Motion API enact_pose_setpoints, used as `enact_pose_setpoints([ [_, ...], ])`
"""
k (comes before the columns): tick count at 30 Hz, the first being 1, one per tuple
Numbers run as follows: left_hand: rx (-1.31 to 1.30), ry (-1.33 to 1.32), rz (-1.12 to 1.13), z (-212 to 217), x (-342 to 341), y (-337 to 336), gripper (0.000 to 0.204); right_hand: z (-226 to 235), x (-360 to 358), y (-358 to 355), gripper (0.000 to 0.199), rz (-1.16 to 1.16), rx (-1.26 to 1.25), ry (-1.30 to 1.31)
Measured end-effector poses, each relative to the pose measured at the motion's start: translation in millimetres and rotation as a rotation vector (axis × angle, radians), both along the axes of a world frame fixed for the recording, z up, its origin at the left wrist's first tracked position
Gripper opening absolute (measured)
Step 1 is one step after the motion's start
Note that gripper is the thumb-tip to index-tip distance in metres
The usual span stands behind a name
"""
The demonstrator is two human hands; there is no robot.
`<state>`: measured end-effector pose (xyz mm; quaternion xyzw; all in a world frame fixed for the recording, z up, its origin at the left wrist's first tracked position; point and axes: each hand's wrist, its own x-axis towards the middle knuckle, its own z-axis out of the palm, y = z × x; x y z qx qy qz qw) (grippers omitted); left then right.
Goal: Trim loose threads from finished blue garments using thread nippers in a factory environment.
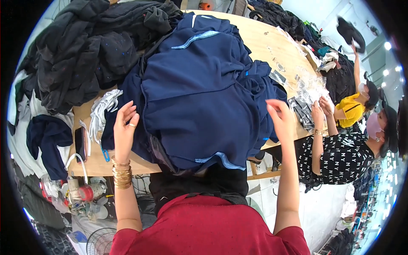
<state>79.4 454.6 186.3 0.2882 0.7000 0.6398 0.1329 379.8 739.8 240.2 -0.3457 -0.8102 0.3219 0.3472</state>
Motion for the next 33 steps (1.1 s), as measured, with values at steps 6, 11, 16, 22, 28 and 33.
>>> enact_pose_setpoints([
  [6,-0.132,0.101,0.06,-6,24,34,0.059,-28,-69,24,0.02,-0.032,0.274,0.031],
  [11,-0.198,0.145,-0.053,-15,14,5,0.046,-32,-69,11,0.01,-0.031,0.352,0.077],
  [16,-0.158,0.033,0.275,-41,-56,-75,0.03,-40,-31,12,0.013,-0.03,0.377,-0.061],
  [22,-0.737,0.638,0.771,-107,-107,-208,0.025,-48,21,11,0.017,-0.053,0.128,-0.115],
  [28,-0.849,0.403,0.541,-136,-86,-176,0.029,-31,36,-3,0.016,-0.134,0.186,-0.118],
  [33,-1.005,-0.149,0.249,-114,-91,-191,0.043,-12,1,-18,0.011,-0.085,0.183,-0.119],
])
